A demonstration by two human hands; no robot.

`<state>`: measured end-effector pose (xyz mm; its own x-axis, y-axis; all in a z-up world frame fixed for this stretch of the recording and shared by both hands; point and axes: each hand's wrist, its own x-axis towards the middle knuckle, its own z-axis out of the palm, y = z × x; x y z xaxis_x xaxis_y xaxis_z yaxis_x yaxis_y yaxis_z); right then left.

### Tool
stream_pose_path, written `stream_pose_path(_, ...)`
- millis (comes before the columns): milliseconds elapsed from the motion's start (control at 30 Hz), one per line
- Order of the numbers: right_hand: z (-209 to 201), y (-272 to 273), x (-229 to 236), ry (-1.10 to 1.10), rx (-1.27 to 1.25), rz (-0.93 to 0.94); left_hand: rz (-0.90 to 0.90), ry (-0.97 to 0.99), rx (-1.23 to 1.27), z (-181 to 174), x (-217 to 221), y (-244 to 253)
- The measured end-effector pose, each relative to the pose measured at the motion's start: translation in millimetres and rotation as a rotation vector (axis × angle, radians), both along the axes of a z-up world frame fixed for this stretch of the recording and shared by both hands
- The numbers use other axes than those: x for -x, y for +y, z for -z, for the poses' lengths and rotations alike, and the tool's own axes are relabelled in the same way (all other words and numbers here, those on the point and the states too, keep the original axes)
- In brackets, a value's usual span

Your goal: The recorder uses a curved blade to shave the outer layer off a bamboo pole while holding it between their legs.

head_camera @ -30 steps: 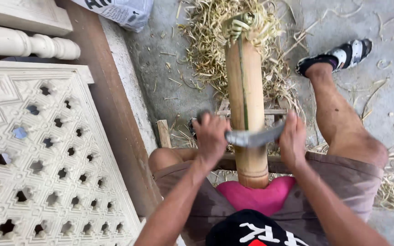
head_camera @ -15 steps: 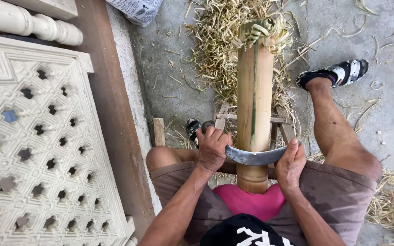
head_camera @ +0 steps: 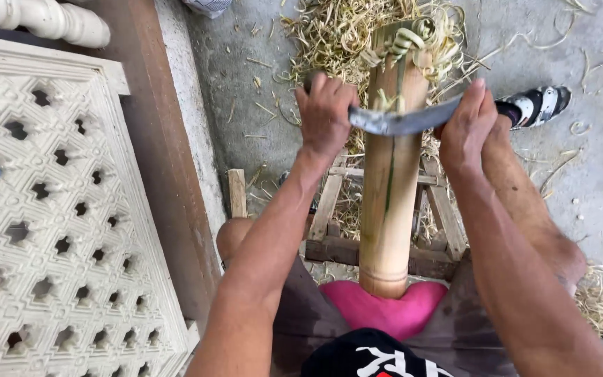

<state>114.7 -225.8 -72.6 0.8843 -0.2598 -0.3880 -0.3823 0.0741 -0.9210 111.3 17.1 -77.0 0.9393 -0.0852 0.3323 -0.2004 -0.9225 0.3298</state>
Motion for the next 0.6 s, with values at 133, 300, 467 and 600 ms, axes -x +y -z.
stream_pose_path(133,28,-6,-75,-0.071,-0.023,-0.091,0.010,-0.125,-0.063,8,-76,6)
stream_pose_path(300,36,-13,-83,-0.063,-0.031,-0.059,0.000,-0.057,-0.057,3,-80,0)
stream_pose_path(467,-31,-6,23,0.107,0.086,-0.135,-0.043,0.128,0.036,-44,39,-13)
stream_pose_path(600,-27,-18,155,0.075,0.287,-0.135,0.032,0.075,0.082,-45,156,-18)
